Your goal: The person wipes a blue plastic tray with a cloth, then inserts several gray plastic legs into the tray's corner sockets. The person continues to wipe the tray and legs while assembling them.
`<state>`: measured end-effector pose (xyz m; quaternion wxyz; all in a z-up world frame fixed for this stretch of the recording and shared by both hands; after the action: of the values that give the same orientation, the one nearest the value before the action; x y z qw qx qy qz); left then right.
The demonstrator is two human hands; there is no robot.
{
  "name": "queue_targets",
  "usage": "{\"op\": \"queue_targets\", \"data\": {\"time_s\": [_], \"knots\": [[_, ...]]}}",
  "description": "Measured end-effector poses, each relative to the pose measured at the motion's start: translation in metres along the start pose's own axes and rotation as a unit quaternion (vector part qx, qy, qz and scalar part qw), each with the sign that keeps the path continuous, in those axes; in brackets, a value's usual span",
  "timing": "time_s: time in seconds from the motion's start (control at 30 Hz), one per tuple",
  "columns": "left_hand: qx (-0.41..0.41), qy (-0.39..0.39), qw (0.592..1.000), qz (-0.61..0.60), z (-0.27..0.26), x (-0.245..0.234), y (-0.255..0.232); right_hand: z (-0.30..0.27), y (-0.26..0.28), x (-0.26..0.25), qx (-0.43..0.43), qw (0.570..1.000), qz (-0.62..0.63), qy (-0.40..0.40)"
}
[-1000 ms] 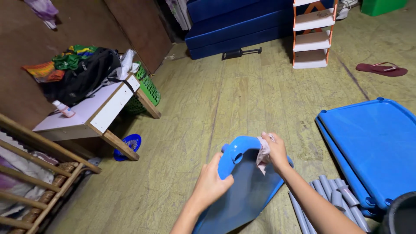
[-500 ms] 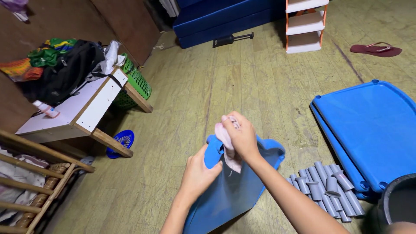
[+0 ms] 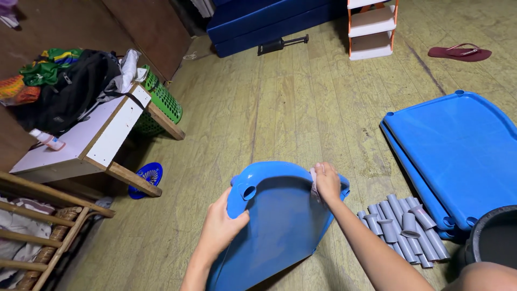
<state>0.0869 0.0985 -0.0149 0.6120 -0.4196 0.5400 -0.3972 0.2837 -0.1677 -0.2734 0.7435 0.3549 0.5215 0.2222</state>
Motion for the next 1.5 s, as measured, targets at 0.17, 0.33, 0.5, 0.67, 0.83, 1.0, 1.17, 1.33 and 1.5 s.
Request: {"op": "queue_targets", "data": {"time_s": [0.17,0.33,0.5,0.67,0.83,1.0,1.17,1.33,1.5], "knots": [[0.015,-0.026,0.999,-0.010,0.009,-0.009,0.002,-0.031,0.114,-0.011,0.056,0.966,0.220,0.124],[0.048,-0.015,0.998,-0.032,0.011,-0.014,0.006,-0.071,0.213,-0.094,-0.177,0.948,0.262,-0.046],[0.053,-0.022,0.998,-0.025,0.004,-0.015,0.000,-0.055,0.156,-0.050,-0.023,0.939,0.340,0.036],[0.033,-0.045,0.998,-0.027,-0.002,-0.011,-0.008,-0.040,0.085,-0.008,0.072,0.966,0.247,0.019],[0.053,-0.075,0.995,0.049,0.002,-0.002,-0.020,-0.079,0.140,-0.016,0.055,0.952,0.302,-0.022],[0.052,-0.096,0.993,0.045,0.016,-0.011,-0.016,-0.156,0.225,-0.052,-0.018,0.922,0.384,0.055],[0.045,-0.106,0.993,0.034,0.010,-0.027,-0.008,-0.165,0.221,-0.061,-0.186,0.943,0.274,-0.030],[0.039,-0.103,0.993,0.033,-0.003,-0.026,-0.010,-0.118,0.090,0.039,0.131,0.966,0.200,0.099],[0.007,-0.092,0.994,0.055,-0.007,-0.020,-0.011,-0.096,0.084,0.067,0.135,0.937,0.272,0.173]]}}
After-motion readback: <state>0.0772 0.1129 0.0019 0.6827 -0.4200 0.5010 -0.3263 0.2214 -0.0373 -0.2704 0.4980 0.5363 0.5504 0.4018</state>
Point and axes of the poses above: each hand's wrist, its own z-axis towards the middle knuckle, its own x-axis out of the palm, y = z × x, the point moved 10 cm from there along z, towards the middle knuckle, and after that the axes turned 14 degrees about -z, right-handed, at the moved point
